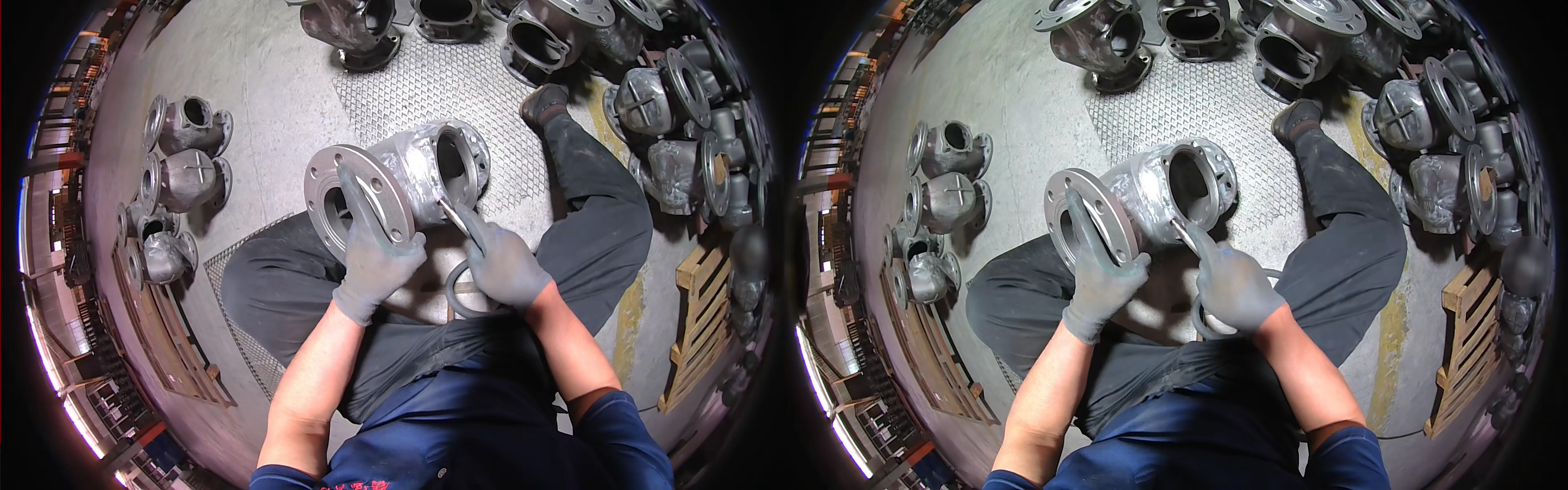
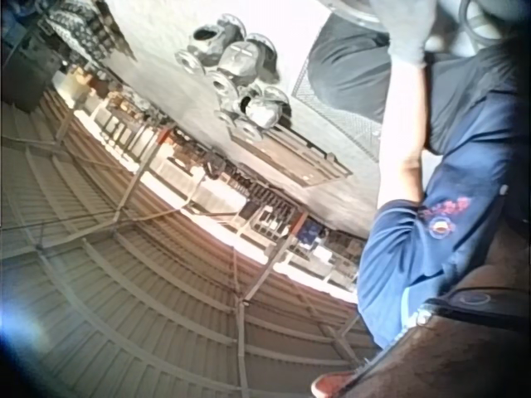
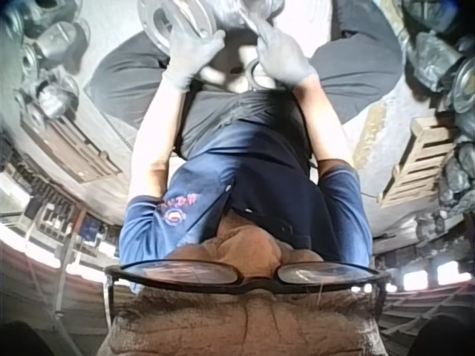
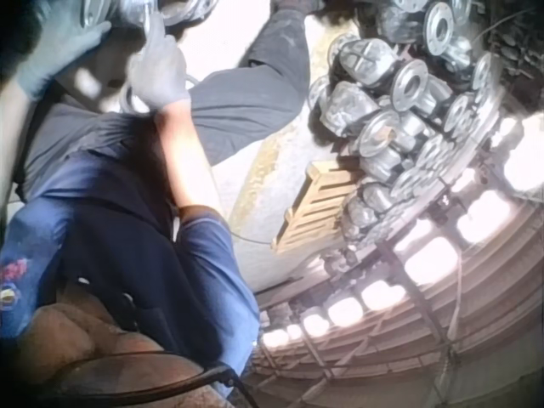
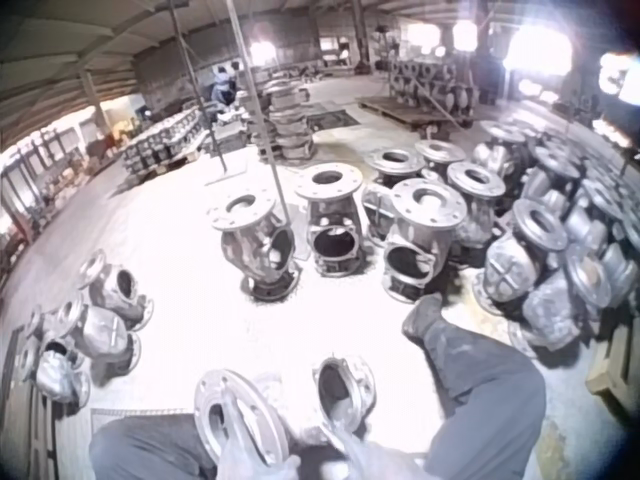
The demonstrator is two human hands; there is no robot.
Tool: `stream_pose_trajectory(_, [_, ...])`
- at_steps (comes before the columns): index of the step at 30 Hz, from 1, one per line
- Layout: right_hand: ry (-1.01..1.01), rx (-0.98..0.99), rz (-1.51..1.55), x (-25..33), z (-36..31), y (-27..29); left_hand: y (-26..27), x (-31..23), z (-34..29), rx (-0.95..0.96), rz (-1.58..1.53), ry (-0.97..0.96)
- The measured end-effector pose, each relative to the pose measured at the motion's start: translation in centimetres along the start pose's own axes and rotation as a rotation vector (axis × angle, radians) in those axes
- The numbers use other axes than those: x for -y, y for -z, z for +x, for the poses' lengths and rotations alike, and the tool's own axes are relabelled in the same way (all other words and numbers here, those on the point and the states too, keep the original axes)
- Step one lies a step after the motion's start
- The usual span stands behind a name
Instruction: Grinding and smoothing the surface of a metal valve body casting using a handheld rotary tool.
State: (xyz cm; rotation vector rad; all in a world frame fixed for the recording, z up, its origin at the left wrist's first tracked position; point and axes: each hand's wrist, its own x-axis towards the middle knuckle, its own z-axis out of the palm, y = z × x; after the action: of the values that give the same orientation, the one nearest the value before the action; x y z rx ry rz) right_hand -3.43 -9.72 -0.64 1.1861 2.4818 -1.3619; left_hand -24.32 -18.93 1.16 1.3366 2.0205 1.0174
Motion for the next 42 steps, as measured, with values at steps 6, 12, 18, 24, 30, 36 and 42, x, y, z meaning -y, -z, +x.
stream_pose_trajectory(6, [0.128, -0.17, 0.002, -0.3, 1.2, -0.2, -0.5, 0.9, -0.1, -0.088, 0.106, -0.145])
stream_pose_trajectory(12, [0.044, 0.039, -0.045, -0.4, 0.3, 2.8, -0.6, 1.5, -0.1, -0.063, 0.14, -0.129])
stream_pose_trajectory(18, [0.143, 0.123, -0.247, 0.3, 2.2, 6.0, -0.2, 0.2, 0.4, 0.003, -0.106, 0.063])
stream_pose_trajectory(24, [0.085, 0.241, -0.232, 1.3, 2.8, 8.4, -0.1, 0.0, 0.4, -0.028, 0.043, -0.016])
stream_pose_trajectory(30, [0.041, 0.323, -0.32, 1.6, 3.0, 8.5, -0.5, 0.8, 0.3, -0.052, 0.045, -0.046])
stream_pose_trajectory(36, [0.136, 0.196, -0.203, 1.4, 2.7, 8.7, -0.2, 0.7, 0.2, -0.047, 0.043, -0.04])
stream_pose_trajectory(42, [0.207, 0.083, -0.089, -1.1, 2.2, 4.8, 0.1, 0.9, -0.1, -0.029, 0.101, -0.035])
